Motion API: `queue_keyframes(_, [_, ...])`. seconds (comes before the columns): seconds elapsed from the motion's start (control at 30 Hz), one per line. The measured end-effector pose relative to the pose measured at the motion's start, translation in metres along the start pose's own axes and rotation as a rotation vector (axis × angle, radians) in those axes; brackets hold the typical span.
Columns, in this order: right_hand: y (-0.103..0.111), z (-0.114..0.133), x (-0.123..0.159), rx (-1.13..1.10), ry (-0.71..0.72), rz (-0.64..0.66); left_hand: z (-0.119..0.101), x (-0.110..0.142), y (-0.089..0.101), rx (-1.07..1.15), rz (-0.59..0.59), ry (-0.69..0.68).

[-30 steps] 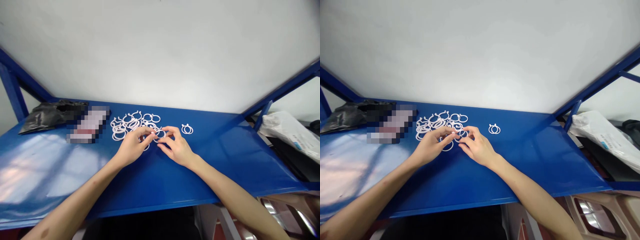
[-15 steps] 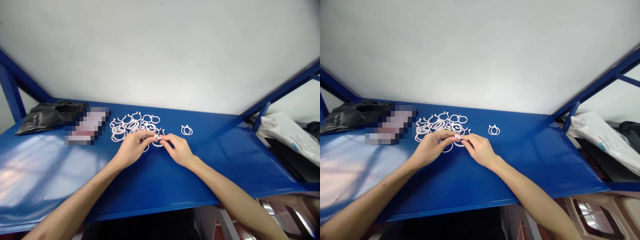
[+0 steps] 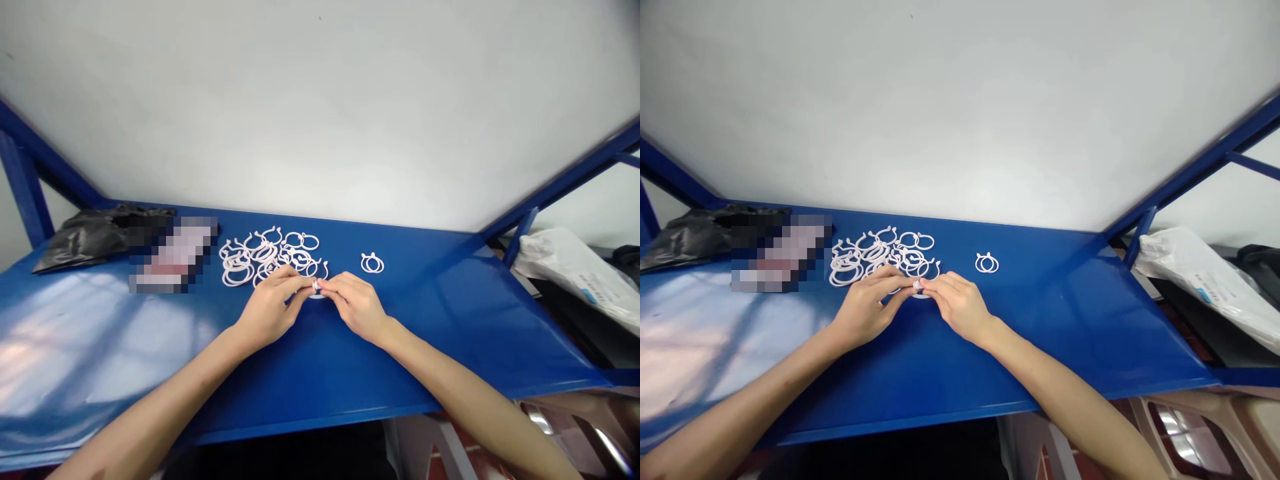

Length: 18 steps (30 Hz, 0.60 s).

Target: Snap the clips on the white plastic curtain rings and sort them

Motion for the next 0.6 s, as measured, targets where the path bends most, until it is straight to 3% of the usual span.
queue_keyframes(0.2, [-0.004,0.001,0.006,0.087,0.067,0.027,-0.002,0.002,-0.003,-0.005,0.003,-0.048])
queue_keyframes(0.37, [-0.009,-0.004,0.003,0.162,0.031,0.095,0.001,0.0,-0.006,-0.122,0.042,-0.028])
queue_keyframes(0.47, [0.004,-0.02,-0.007,0.282,-0.099,0.105,0.006,-0.004,-0.004,-0.231,0.099,0.004])
queue_keyframes(0.6, [0.04,-0.063,-0.002,0.544,-0.335,0.109,0.016,-0.007,-0.001,-0.279,0.141,0.035])
Point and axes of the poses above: each hand's wrist, its own x-axis away from the middle knuckle, its own y-axis out of the back of the hand, z = x × y, the point moved 5 cm from there along -x, towards the middle knuckle, and after that the axes turned 1 degree about x, right-handed, at the moved point
